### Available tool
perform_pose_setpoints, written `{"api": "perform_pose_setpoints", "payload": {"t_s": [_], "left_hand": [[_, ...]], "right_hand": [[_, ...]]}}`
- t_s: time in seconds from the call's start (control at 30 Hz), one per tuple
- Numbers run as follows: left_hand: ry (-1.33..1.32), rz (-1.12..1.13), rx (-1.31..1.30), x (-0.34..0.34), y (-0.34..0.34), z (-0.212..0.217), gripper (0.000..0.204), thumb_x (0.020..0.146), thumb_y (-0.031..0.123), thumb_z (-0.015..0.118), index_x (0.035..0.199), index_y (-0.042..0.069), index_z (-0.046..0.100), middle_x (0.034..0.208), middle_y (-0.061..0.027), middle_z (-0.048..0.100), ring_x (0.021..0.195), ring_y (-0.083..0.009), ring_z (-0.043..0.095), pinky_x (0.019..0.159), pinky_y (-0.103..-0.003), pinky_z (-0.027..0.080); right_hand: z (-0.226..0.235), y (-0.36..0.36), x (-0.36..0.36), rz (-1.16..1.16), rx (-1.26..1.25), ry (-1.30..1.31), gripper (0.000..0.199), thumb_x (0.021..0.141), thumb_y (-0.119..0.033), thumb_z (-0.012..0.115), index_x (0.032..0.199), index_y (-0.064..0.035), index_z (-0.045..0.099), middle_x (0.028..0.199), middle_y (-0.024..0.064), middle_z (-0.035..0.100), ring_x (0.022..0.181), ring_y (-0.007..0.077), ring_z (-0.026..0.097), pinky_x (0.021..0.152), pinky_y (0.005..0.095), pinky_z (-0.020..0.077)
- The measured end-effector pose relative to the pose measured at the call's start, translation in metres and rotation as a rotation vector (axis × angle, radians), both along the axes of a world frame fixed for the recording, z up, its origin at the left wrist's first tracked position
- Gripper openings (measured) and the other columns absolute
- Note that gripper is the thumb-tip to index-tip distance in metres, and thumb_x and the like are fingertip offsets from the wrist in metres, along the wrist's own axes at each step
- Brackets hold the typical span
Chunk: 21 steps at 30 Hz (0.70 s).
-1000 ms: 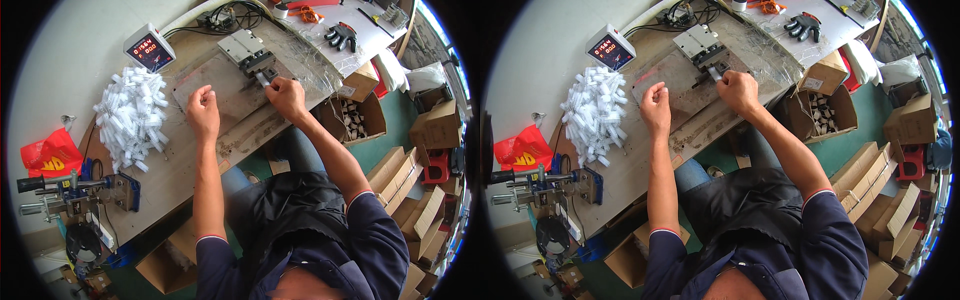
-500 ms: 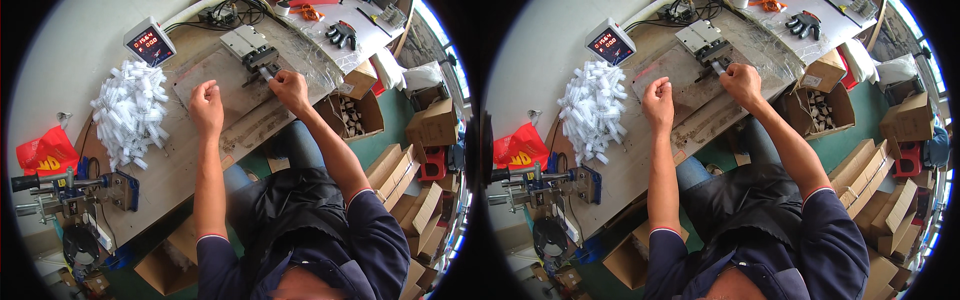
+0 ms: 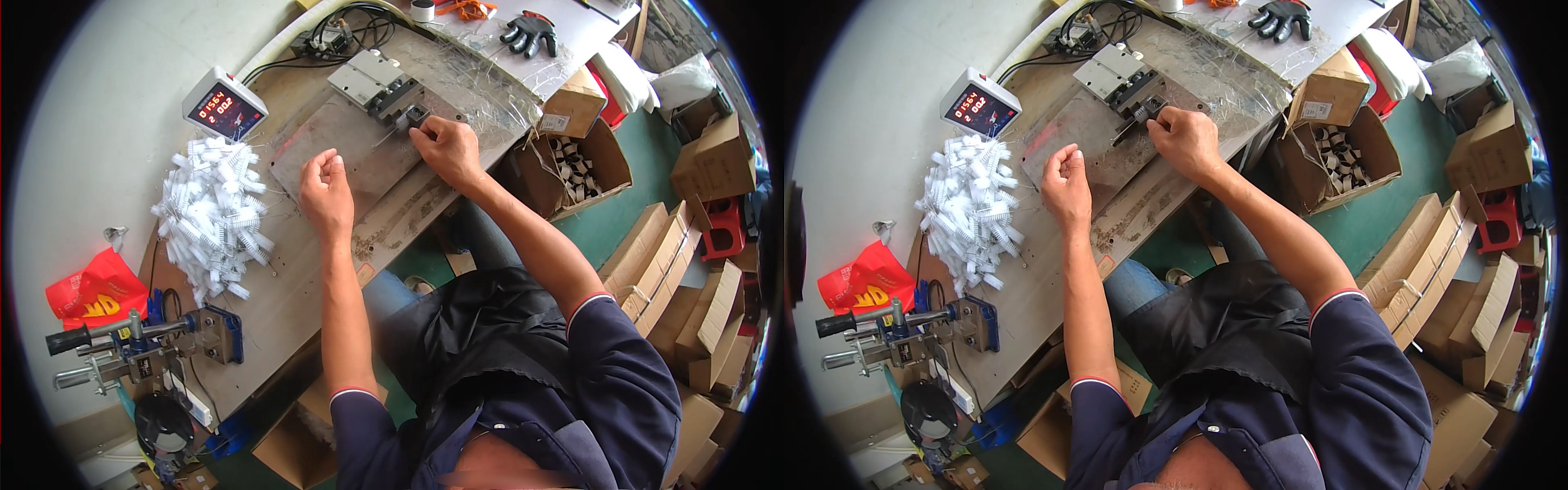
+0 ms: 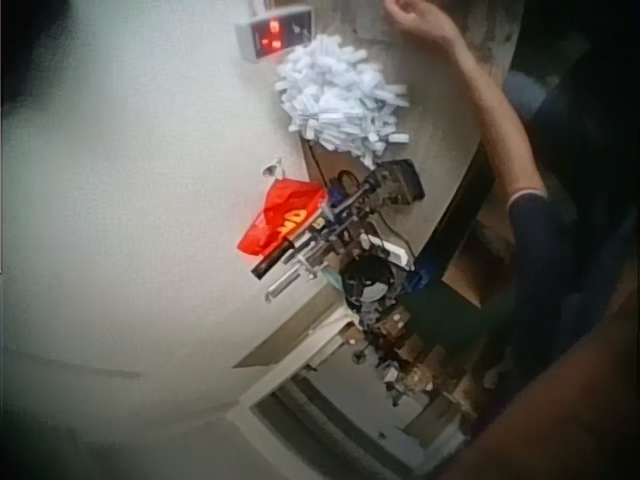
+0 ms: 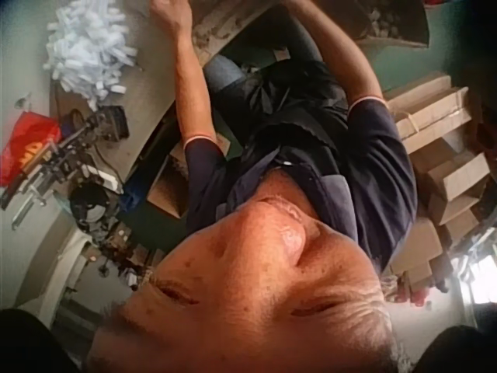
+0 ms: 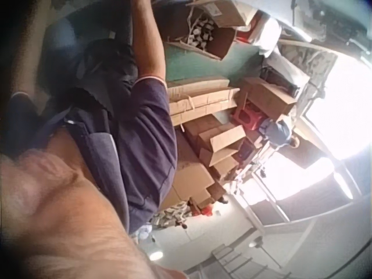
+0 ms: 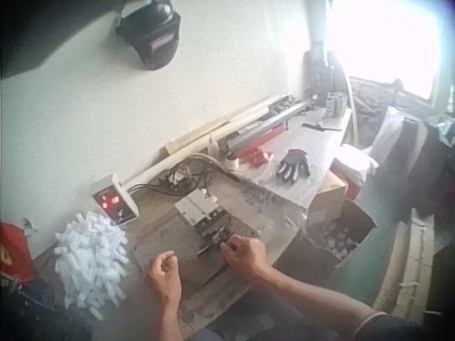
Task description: The person assembles small plastic components using a workbench fixture and a manual press.
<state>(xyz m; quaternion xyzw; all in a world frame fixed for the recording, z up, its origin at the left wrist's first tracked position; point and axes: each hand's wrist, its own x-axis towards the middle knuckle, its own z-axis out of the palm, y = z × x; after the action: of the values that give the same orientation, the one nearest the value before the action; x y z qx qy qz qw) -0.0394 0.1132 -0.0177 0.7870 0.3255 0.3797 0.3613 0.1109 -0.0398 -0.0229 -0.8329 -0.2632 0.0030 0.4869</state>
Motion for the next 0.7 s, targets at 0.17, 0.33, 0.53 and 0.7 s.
{"api": "perform_pose_setpoints", "payload": {"t_s": [0.17, 0.33, 0.53, 0.7], "left_hand": [[0.037, -0.108, 0.060, 0.012, -0.012, 0.003, 0.018, 0.097, 0.022, 0.069, 0.105, 0.006, 0.067, 0.101, -0.0068, 0.068, 0.085, -0.0209, 0.067, 0.076, -0.036, 0.053], [0.130, -0.184, 0.284, 0.038, -0.028, -0.002, 0.015, 0.091, 0.017, 0.075, 0.096, 0.007, 0.066, 0.088, -0.0080, 0.069, 0.080, -0.0253, 0.066, 0.074, -0.040, 0.052], [0.147, -0.181, 0.561, 0.053, -0.039, -0.006, 0.014, 0.090, 0.013, 0.073, 0.099, 0.009, 0.063, 0.091, -0.0091, 0.070, 0.088, -0.0317, 0.066, 0.077, -0.044, 0.052], [0.235, -0.182, 0.703, 0.046, -0.040, -0.003, 0.013, 0.092, 0.014, 0.071, 0.103, 0.010, 0.064, 0.091, -0.0087, 0.071, 0.087, -0.0323, 0.067, 0.075, -0.044, 0.054]], "right_hand": [[0.000, -0.002, -0.001, -0.006, 0.037, -0.013, 0.025, 0.087, -0.030, 0.072, 0.079, -0.0060, 0.071, 0.069, 0.0175, 0.068, 0.070, 0.0384, 0.069, 0.067, 0.0466, 0.0538], [-0.001, -0.001, 0.000, -0.005, 0.047, -0.031, 0.024, 0.086, -0.030, 0.072, 0.080, -0.0061, 0.071, 0.070, 0.0180, 0.068, 0.070, 0.0386, 0.069, 0.067, 0.0464, 0.0541], [-0.002, -0.001, 0.002, -0.015, 0.067, 0.023, 0.026, 0.086, -0.031, 0.074, 0.080, -0.0057, 0.072, 0.071, 0.0178, 0.068, 0.071, 0.0381, 0.069, 0.066, 0.0450, 0.0539], [-0.007, -0.001, 0.003, -0.002, 0.139, 0.048, 0.025, 0.086, -0.030, 0.074, 0.085, -0.0053, 0.073, 0.073, 0.0172, 0.070, 0.070, 0.0354, 0.070, 0.065, 0.0423, 0.0536]]}}
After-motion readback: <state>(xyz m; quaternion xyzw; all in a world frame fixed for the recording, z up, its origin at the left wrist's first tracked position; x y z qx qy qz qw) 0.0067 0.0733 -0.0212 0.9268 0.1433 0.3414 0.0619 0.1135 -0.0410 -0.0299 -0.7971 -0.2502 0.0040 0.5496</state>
